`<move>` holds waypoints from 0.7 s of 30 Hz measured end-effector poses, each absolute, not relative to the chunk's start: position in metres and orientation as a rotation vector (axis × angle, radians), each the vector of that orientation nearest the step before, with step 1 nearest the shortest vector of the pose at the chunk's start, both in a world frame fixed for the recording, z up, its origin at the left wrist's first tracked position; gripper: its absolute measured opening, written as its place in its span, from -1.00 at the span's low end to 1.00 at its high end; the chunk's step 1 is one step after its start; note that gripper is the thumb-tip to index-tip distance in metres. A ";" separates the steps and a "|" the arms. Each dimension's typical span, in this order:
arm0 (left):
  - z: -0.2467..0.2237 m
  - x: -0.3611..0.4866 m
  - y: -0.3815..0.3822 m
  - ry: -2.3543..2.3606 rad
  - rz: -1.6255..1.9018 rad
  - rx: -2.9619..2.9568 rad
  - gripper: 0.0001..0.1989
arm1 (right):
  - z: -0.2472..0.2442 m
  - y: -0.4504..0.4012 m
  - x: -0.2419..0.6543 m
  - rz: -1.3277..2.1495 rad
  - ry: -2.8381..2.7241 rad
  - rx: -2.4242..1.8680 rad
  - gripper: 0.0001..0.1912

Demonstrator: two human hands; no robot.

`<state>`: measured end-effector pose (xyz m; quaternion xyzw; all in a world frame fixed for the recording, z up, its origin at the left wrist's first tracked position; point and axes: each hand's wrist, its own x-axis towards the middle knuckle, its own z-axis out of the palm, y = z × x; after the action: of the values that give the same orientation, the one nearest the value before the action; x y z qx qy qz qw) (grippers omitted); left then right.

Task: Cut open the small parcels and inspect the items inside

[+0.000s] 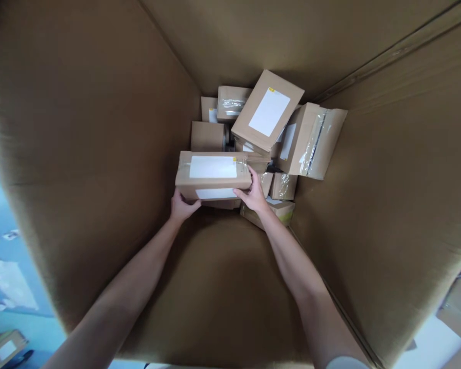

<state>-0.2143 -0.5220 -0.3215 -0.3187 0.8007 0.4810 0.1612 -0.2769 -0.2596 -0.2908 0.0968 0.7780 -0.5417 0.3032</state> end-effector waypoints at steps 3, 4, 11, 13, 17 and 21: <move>-0.324 -0.207 -0.521 2.362 1.215 -0.897 -0.39 | -0.291 -0.255 -0.270 -1.525 2.147 0.187 0.08; -0.325 -0.206 -0.521 2.369 1.211 -0.888 -0.39 | -0.291 -0.254 -0.268 -1.500 2.160 0.194 0.06; -0.334 -0.207 -0.523 2.385 1.319 -1.017 -0.44 | -0.303 -0.289 -0.293 -1.484 2.245 0.116 -0.18; -0.340 -0.216 -0.520 2.382 1.294 -1.131 -0.45 | -0.312 -0.305 -0.313 -1.415 2.247 0.098 -0.24; -0.347 -0.243 -0.515 2.395 1.185 -1.300 -0.38 | -0.315 -0.312 -0.340 -1.151 2.149 0.192 -0.31; -0.322 -0.268 -0.504 2.394 1.090 -1.285 -0.21 | -0.299 -0.265 -0.359 -1.289 2.424 0.189 -0.53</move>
<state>-0.2685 -0.5042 -0.3225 -0.4362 0.8132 0.3703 0.1067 -0.3592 -0.2652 -0.2987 0.0674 0.8643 -0.4594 0.1935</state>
